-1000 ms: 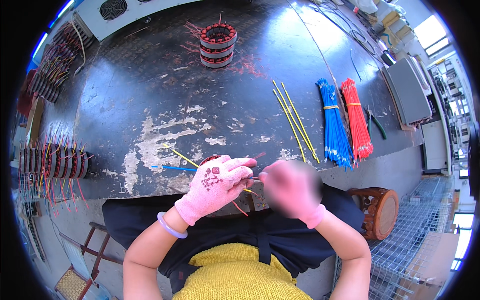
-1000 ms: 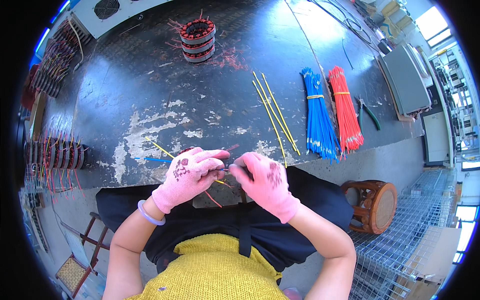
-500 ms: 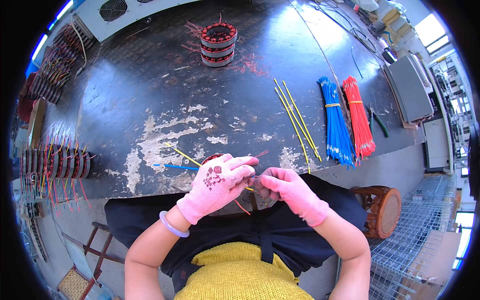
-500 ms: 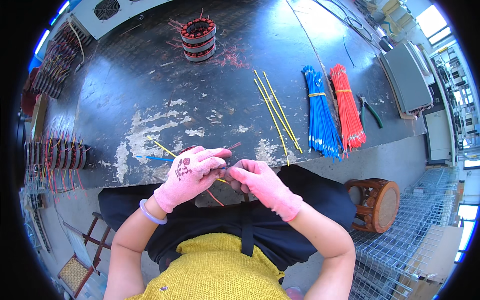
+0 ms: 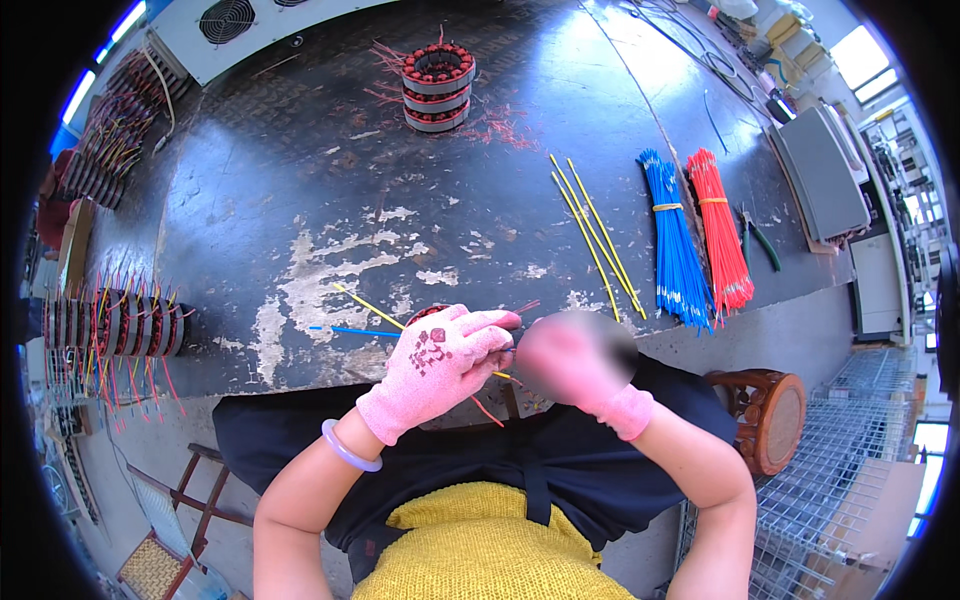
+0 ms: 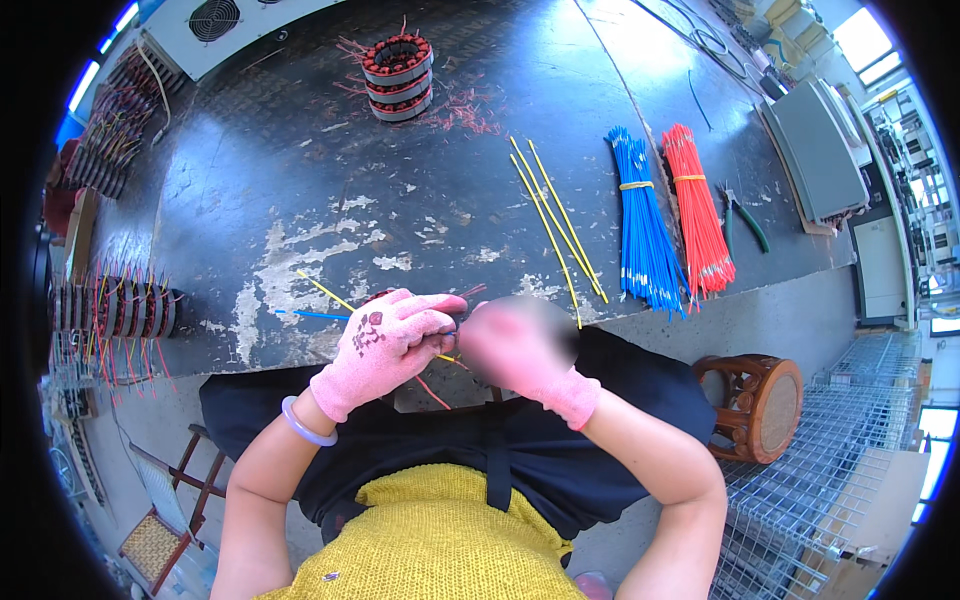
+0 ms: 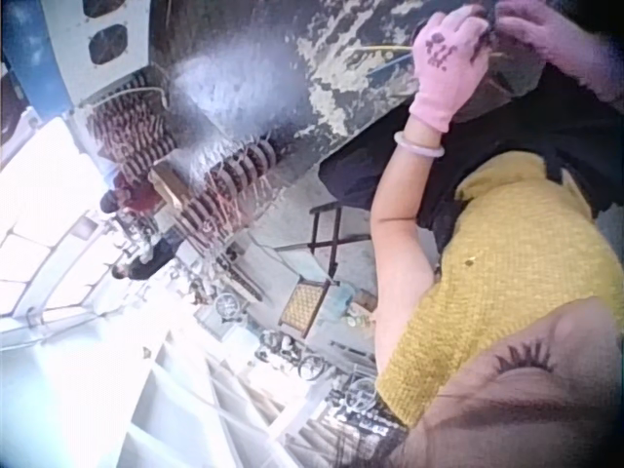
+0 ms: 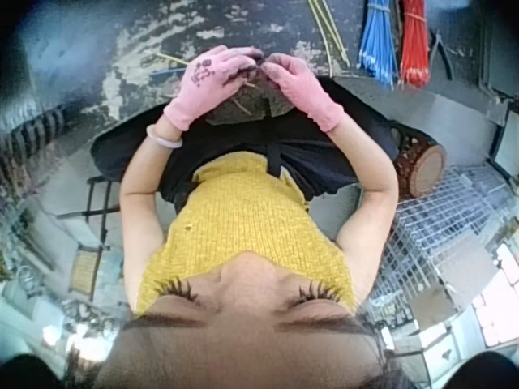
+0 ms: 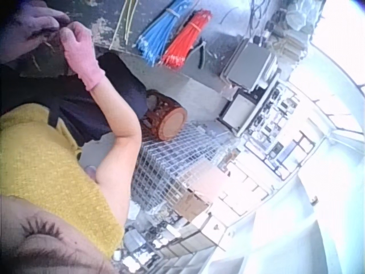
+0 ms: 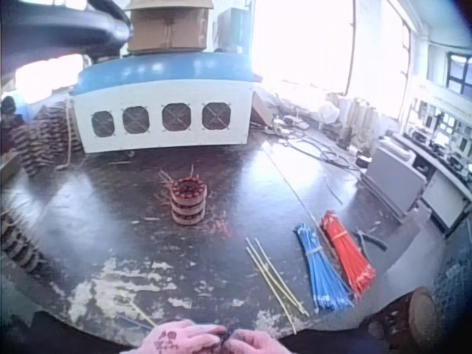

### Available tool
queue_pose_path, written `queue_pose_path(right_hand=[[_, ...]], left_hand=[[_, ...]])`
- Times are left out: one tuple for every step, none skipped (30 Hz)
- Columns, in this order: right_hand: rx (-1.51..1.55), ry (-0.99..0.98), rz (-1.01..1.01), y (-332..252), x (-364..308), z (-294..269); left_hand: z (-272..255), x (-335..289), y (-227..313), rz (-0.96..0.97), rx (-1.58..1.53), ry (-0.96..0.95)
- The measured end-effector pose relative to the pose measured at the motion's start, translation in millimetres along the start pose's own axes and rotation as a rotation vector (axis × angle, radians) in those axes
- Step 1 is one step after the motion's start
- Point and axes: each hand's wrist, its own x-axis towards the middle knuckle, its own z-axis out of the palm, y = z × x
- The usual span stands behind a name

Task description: The person assembles a metal stator by inserting small color-coded plastic strips into slots and using pliers to secure components.

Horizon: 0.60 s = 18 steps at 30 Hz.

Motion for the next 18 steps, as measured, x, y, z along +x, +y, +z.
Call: queue_pose_path(right_hand=[[0.695, -0.033, 0.418, -3.5, 2.6, 5.6], [0.605, -0.009, 0.436, -5.5, 0.3, 4.5], [0.515, 0.015, 0.454, -8.7, -3.9, 0.8], [0.427, 0.037, 0.466, -13.7, -6.9, -4.0], [0.02, 0.125, 0.281, -24.7, -8.9, -12.4], [-0.121, 0.235, 0.062, -24.8, -9.8, -10.0], [-0.256, 0.352, -0.153, -25.2, -12.0, -6.0], [-0.486, 0.432, -0.404, -23.6, -7.5, -3.2], [-0.681, 0.398, -0.475, -28.0, -5.9, 1.2], [-0.741, 0.37, -0.517, -24.3, -5.3, 3.2], [-0.801, 0.341, -0.56, -20.4, -4.4, 5.2], [-0.815, 0.326, -0.559, -20.3, -4.6, 5.1], [-0.828, 0.309, -0.561, -19.2, -4.3, 3.5], [-0.842, 0.295, -0.556, -18.1, -5.0, 2.3], [-0.858, 0.279, -0.562, -16.9, -4.4, 0.9], [-0.873, 0.265, -0.565, -15.7, -2.6, 0.6], [-0.889, 0.252, -0.567, -14.1, -0.9, 0.8], [-0.838, 0.26, -0.568, -11.3, 0.7, 2.9]], left_hand=[[-0.3, -0.4, 0.1, -0.008, -0.002, 0.0], [-0.1, -0.6, 0.2, -0.015, -0.004, 0.0], [0.9, -1.3, 0.3, -0.016, -0.007, 0.007], [1.5, -2.5, 0.4, -0.017, -0.005, 0.012], [2.0, -3.3, 0.6, -0.019, -0.003, 0.017], [2.2, -3.3, 1.1, -0.041, -0.007, 0.014], [1.8, -2.5, 2.0, -0.056, -0.013, 0.001], [0.9, -2.5, 2.5, -0.072, -0.019, -0.011], [0.3, -3.5, 2.0, -0.064, -0.019, -0.019], [0.1, -2.9, 1.3, -0.051, -0.018, -0.023], [-1.6, -2.0, 1.7, -0.04, -0.017, -0.027], [-7.3, -1.8, 1.8, -0.037, -0.026, -0.076], [-16.4, -1.3, 5.0, -0.061, -0.029, -0.075], [-27.7, -0.7, 9.2, -0.082, -0.036, -0.078], [-37.8, -0.1, 12.5, -0.103, -0.043, -0.081], [-46.1, -0.3, 13.4, -0.08, 0.067, -0.049], [-48.4, -1.3, 12.0, -0.044, 0.144, 0.004], [-46.5, -2.3, 11.3, -0.034, 0.168, 0.028]])
